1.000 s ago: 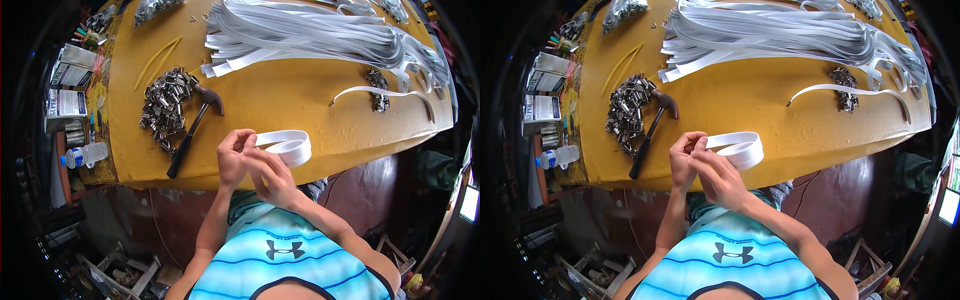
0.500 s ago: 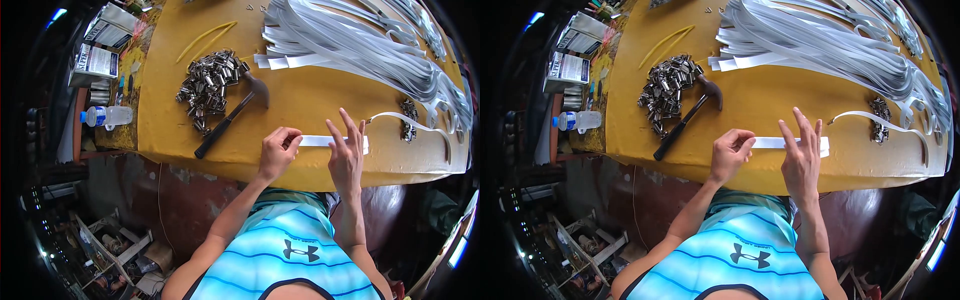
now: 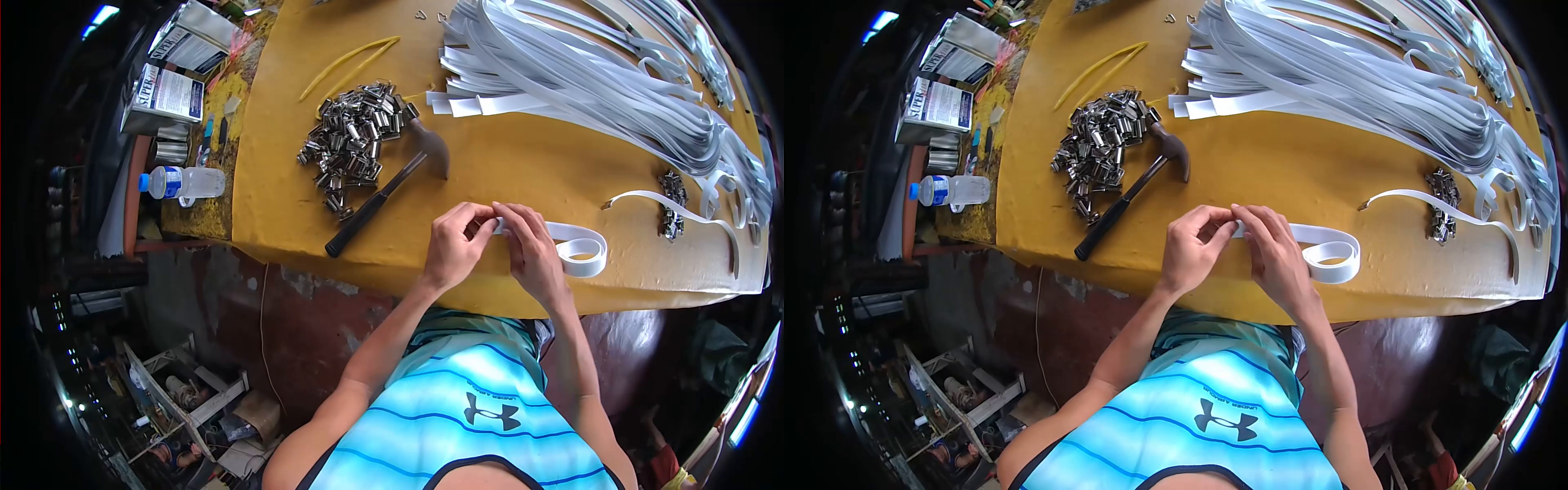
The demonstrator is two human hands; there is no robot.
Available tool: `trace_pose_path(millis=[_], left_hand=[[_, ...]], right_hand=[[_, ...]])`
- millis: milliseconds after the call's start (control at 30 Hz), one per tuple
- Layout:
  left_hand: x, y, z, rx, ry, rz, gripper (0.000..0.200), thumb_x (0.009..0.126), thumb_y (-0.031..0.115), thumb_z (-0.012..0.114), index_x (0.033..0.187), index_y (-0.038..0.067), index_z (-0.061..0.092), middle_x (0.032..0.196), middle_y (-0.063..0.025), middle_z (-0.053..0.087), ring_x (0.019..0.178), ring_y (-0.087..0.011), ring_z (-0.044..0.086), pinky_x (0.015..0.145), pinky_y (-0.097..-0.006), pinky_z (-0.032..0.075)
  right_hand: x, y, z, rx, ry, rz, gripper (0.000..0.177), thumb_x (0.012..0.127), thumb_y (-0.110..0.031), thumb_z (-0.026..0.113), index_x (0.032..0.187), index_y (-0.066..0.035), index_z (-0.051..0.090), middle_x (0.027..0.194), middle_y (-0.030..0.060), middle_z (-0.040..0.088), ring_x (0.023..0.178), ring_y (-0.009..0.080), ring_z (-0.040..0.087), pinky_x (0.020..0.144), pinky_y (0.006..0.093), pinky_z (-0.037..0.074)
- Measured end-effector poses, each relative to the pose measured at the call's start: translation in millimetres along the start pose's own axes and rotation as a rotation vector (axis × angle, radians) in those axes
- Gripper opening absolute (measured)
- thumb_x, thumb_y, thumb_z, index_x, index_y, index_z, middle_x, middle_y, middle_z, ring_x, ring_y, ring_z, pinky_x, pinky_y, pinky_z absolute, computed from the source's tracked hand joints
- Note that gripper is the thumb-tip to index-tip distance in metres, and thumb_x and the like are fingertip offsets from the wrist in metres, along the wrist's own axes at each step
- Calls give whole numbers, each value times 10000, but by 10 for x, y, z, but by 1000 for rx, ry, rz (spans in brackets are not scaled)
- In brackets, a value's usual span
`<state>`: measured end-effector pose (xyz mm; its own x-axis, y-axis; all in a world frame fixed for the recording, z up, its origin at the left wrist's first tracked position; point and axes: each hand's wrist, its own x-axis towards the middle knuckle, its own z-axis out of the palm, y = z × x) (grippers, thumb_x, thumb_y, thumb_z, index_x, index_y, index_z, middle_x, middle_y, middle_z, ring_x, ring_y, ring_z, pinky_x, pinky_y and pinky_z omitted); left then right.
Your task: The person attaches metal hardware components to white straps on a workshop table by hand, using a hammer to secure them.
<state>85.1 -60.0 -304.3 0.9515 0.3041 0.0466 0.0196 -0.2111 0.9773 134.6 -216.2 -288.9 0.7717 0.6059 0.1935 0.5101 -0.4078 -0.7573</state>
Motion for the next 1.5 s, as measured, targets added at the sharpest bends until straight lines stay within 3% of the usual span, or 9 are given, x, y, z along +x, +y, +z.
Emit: trace_pose_path(millis=[100,200,267,567,700,800,900,1233,1500], left_hand=[[46,-20,-231,-53,-68,-132,106,927,56,677,994,-22,705,833,-52,700,712,-92,646,646,-242,522],[312,183,-783,367,109,216,86,914,101,692,958,39,731,871,-119,711,754,-248,671,675,-349,524],[524,186,-1227,736,138,360,121,872,63,686,966,101,752,912,-59,682,886,-273,618,791,-385,512],[812,194,-1633,1050,-261,404,171,809,11,692,950,89,751,1067,-64,600,1012,-267,557,916,-391,467],[800,208,-1423,708,-110,476,72,837,-13,671,876,-10,609,1067,-108,671,960,-242,644,861,-384,512],[626,224,-1048,207,-94,107,73,877,-42,606,899,-2,550,914,-87,721,767,-103,686,676,-248,545],[480,186,-649,-172,-154,-88,28,944,-9,578,969,-20,575,899,-78,696,789,-132,708,714,-245,571],[205,141,-258,-202,-144,-214,154,937,-31,603,1083,-53,647,884,-70,682,793,-133,711,741,-244,575],[124,217,-162,-224,-167,-250,216,916,-28,674,1127,-40,628,926,-57,684,829,-104,675,760,-234,561]], right_hand=[[-42,104,65,-50,50,-34,459,786,135,628,1201,-60,651,1150,127,610,1043,360,584,878,433,500],[-16,172,48,25,46,-70,370,816,118,637,1136,-66,662,1117,111,617,1007,338,588,846,408,498],[1,138,19,40,40,-67,348,809,117,643,1108,-60,661,1090,106,625,1000,336,587,844,410,494],[-17,94,-24,152,99,-53,246,836,57,683,1058,-46,661,939,106,637,957,305,599,841,388,474],[3,113,-60,290,123,22,203,856,-8,721,1047,-48,667,895,100,631,856,260,617,724,343,483],[62,110,-89,312,164,6,180,865,-28,727,1033,-41,665,861,96,637,781,232,636,675,319,493],[104,87,-144,321,171,26,173,880,-31,719,1046,-29,668,841,82,648,760,187,652,675,297,501],[126,44,-255,485,144,242,183,927,-48,669,1104,-6,653,920,77,655,849,128,643,760,254,512],[83,124,-181,548,17,227,205,922,-124,706,1096,-31,652,850,10,551,689,65,433,607,220,372]])
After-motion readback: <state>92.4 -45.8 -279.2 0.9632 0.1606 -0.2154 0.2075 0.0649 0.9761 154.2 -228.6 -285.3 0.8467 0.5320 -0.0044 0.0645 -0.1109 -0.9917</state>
